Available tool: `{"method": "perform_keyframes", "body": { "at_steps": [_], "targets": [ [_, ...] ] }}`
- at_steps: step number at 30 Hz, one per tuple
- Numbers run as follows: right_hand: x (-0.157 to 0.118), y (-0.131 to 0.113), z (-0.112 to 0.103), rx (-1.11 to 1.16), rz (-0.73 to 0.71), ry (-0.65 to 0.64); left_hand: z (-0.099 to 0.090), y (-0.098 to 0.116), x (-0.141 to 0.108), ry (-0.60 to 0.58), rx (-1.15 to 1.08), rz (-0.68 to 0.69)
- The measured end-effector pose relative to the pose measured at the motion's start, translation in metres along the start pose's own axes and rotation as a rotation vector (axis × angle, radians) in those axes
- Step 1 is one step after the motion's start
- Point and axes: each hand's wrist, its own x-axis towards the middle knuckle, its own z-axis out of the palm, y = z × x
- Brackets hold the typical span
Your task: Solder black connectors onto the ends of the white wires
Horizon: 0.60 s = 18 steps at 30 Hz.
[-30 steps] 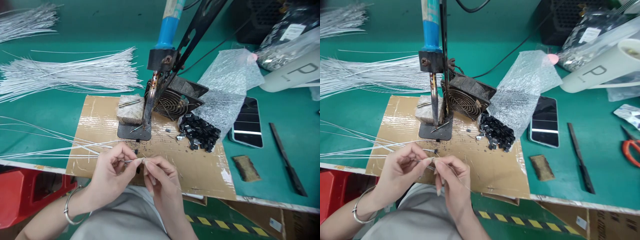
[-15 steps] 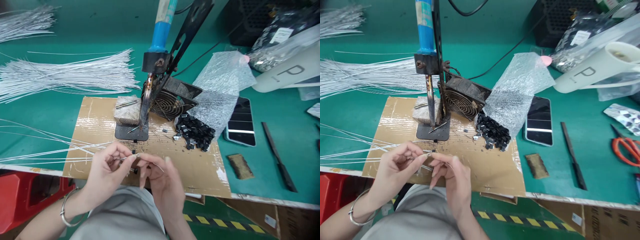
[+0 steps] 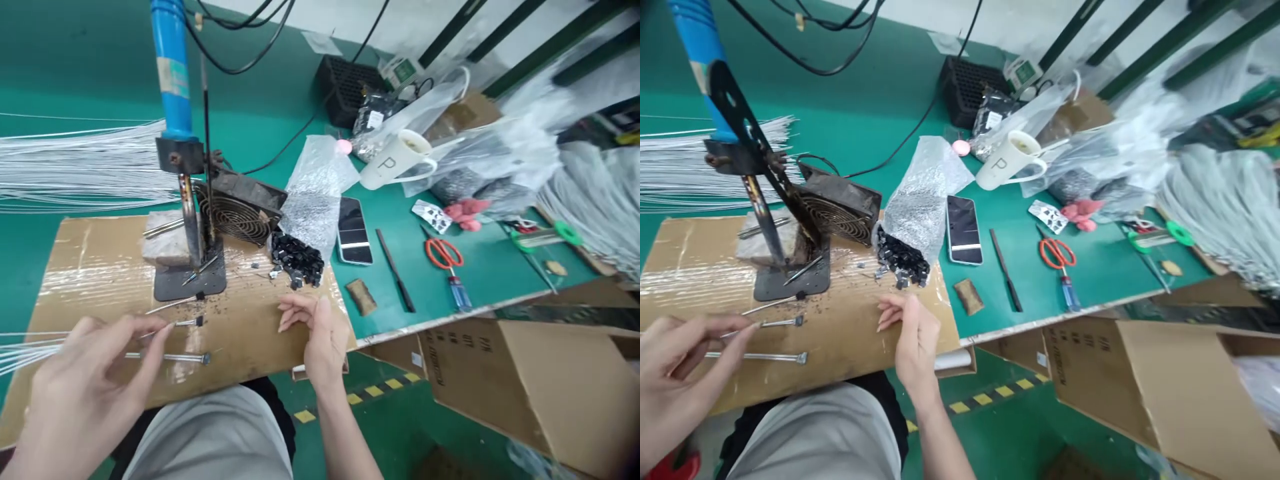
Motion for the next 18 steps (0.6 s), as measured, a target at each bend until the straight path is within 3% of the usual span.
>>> {"method": "perform_keyframes", "body": {
  "at_steps": [2, 4, 6, 9, 12, 18],
  "targets": [
    [0.004, 0.002, -0.015, -0.075, -0.058, 0.054, -0.001, -0.004, 0.004, -0.205, 0.002, 0.008],
    [0.012, 0.004, -0.036, -0.161, -0.131, 0.157, -0.001, -0.005, 0.009, -0.449, -0.14, -0.099],
    [0.023, 0.006, -0.059, -0.26, -0.216, 0.275, 0.002, -0.004, 0.016, -0.598, -0.331, -0.237],
    [0.042, 0.011, -0.09, -0.446, -0.317, 0.329, 0.008, -0.004, 0.024, -0.616, -0.52, -0.338],
    [0.058, 0.017, -0.109, -0.643, -0.361, 0.235, 0.012, -0.008, 0.028, -0.587, -0.593, -0.381],
    [0.074, 0.031, -0.118, -0.845, -0.394, 0.04, 0.019, -0.015, 0.025, -0.56, -0.645, -0.481]
  ]
}}
